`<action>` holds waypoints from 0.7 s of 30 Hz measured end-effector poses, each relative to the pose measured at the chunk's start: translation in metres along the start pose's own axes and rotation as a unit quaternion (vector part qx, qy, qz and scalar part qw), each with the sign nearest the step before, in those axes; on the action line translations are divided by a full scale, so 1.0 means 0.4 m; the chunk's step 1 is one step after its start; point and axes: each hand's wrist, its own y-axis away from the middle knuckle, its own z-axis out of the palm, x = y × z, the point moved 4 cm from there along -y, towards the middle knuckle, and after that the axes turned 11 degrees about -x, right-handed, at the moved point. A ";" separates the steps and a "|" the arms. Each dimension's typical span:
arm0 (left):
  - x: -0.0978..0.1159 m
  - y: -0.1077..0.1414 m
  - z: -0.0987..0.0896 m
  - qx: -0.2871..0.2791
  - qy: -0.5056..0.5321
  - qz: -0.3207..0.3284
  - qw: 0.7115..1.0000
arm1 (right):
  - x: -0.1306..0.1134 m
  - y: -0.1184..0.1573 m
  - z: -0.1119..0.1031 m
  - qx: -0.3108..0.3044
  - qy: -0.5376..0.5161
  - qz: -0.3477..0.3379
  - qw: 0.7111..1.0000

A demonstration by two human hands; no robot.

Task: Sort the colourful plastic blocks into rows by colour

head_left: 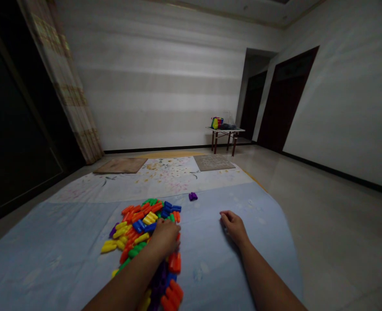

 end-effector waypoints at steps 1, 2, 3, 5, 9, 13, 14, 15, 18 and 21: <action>0.007 -0.007 0.003 -0.005 -0.003 0.000 1.000 | 0.002 -0.001 0.000 -0.007 -0.008 -0.003 1.000; 0.011 -0.013 0.006 -0.009 -0.006 -0.001 1.000 | 0.004 -0.002 0.001 -0.017 -0.016 -0.009 1.000; 0.014 -0.018 0.008 -0.011 -0.008 0.000 1.000 | 0.008 -0.004 0.002 -0.026 -0.025 -0.014 0.999; 0.014 -0.024 0.011 -0.006 -0.006 0.003 1.000 | 0.018 -0.007 0.000 -0.035 -0.045 -0.016 0.998; 0.004 -0.028 0.003 0.034 0.023 0.010 0.999 | 0.035 -0.013 -0.015 -0.022 -0.077 0.000 0.997; -0.001 -0.044 -0.023 0.079 0.065 -0.004 0.995 | 0.038 -0.018 -0.045 0.014 -0.095 0.013 0.995; -0.001 -0.051 -0.030 0.087 0.080 -0.012 0.993 | 0.038 -0.019 -0.051 0.025 -0.098 0.015 0.995; 0.000 -0.059 -0.035 0.094 0.098 -0.024 0.990 | 0.038 -0.019 -0.056 0.034 -0.100 0.017 0.994; 0.005 -0.084 -0.035 0.100 0.146 -0.067 0.982 | 0.035 -0.019 -0.059 0.042 -0.094 0.020 0.994; 0.012 -0.102 -0.014 0.087 0.157 -0.093 0.979 | 0.028 -0.016 -0.054 0.026 -0.059 0.009 0.998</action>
